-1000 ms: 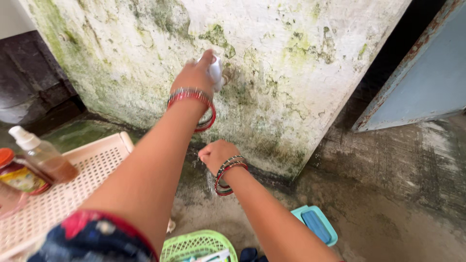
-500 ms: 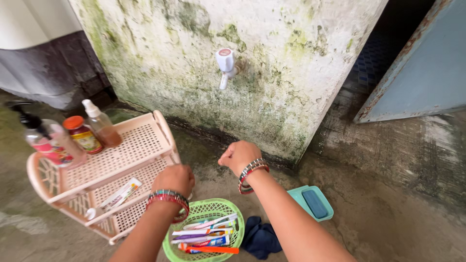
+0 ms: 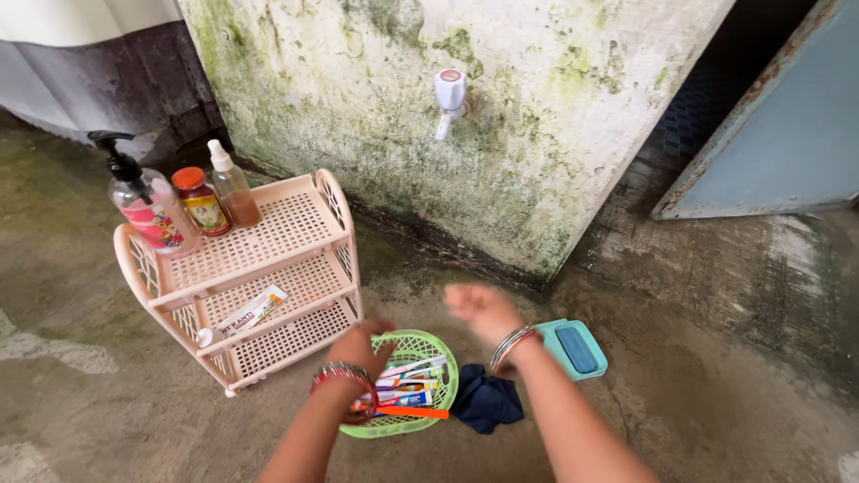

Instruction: The person rinses several personal care items under a wall tap, wipes them with a cloth, and places them on a two-tier plastic rack. Items handled include a pump bottle, a small jar, a spray bottle, a tube, and a toothbrush. The person also washes their hands during the process.

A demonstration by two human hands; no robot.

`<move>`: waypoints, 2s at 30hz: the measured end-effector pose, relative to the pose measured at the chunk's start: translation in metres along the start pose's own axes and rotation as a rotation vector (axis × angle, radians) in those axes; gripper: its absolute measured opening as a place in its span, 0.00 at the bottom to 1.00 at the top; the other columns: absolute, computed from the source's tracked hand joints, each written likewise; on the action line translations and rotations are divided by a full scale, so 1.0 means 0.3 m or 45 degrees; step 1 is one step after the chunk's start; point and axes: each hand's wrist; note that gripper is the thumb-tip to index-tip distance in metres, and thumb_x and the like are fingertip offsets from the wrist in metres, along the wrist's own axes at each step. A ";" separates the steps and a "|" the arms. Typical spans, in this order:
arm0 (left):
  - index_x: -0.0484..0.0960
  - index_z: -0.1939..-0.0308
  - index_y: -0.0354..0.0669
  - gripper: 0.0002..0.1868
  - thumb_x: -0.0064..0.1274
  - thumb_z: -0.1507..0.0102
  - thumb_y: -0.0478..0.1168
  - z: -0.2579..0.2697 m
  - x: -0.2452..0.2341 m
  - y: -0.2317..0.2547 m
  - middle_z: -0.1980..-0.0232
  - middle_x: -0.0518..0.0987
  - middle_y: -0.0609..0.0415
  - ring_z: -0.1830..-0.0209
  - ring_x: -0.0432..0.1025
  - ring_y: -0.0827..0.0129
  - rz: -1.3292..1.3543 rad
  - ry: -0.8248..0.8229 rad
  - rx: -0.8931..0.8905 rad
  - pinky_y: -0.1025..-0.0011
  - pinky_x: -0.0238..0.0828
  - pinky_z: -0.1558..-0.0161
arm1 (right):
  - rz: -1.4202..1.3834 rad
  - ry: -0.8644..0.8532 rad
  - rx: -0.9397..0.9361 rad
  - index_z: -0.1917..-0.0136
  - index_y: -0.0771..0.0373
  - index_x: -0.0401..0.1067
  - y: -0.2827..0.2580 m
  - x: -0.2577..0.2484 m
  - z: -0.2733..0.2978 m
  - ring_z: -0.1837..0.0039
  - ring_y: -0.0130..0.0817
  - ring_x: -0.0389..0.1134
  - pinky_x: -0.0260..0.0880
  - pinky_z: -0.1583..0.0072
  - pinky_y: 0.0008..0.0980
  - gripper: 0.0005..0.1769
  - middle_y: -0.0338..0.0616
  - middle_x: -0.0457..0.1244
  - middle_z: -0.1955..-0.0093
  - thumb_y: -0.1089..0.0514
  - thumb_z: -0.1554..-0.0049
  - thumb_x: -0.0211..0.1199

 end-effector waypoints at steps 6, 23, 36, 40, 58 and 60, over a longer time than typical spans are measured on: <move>0.72 0.33 0.71 0.27 0.54 0.36 0.42 0.132 0.072 -0.078 0.21 0.58 0.64 0.22 0.55 0.59 -0.443 -0.471 -0.387 0.55 0.57 0.26 | 1.211 0.073 -0.009 0.50 0.47 0.82 0.258 0.135 0.104 0.41 0.44 0.71 0.70 0.37 0.39 0.10 0.40 0.70 0.42 0.52 0.45 0.66; 0.40 0.18 0.47 0.50 0.52 0.39 0.41 0.025 0.470 -0.681 0.26 0.63 0.34 0.28 0.66 0.50 -0.045 -0.500 -0.673 0.65 0.63 0.29 | 1.566 -0.493 0.226 0.51 0.55 0.81 0.577 0.231 0.097 0.42 0.47 0.70 0.69 0.39 0.44 0.14 0.48 0.70 0.49 0.47 0.48 0.72; 0.76 0.32 0.45 0.26 0.53 0.34 0.44 -0.009 0.399 -0.371 0.36 0.80 0.45 0.36 0.76 0.60 0.531 -0.078 -0.563 0.68 0.70 0.36 | 0.649 0.042 0.478 0.49 0.58 0.81 0.349 -0.018 0.095 0.56 0.31 0.75 0.75 0.51 0.32 0.15 0.44 0.75 0.54 0.60 0.51 0.74; 0.71 0.30 0.41 0.30 0.58 0.36 0.39 -0.022 0.306 -0.199 0.36 0.81 0.50 0.38 0.76 0.66 1.343 0.066 -0.555 0.67 0.69 0.37 | 0.562 0.027 0.342 0.48 0.62 0.81 0.250 0.020 0.140 0.57 0.27 0.75 0.75 0.52 0.26 0.16 0.40 0.75 0.55 0.62 0.51 0.76; 0.76 0.37 0.39 0.21 0.48 0.32 0.42 0.055 -0.062 0.189 0.41 0.84 0.47 0.46 0.77 0.65 2.024 -0.242 -0.183 0.69 0.76 0.42 | 1.048 0.393 -0.590 0.38 0.52 0.74 -0.306 0.186 0.423 0.54 0.45 0.72 0.71 0.51 0.43 0.17 0.43 0.71 0.57 0.57 0.40 0.59; 0.78 0.39 0.38 0.19 0.49 0.33 0.41 0.071 -0.077 0.171 0.43 0.84 0.46 0.46 0.81 0.66 1.977 -0.174 -0.127 0.71 0.78 0.41 | 1.165 0.475 -0.730 0.36 0.51 0.75 -0.277 0.206 0.438 0.54 0.48 0.69 0.69 0.50 0.45 0.21 0.45 0.69 0.58 0.59 0.43 0.58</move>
Point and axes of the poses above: each hand's wrist, its own z-axis away from the middle knuckle, its own x-axis out of the palm, y = z × x
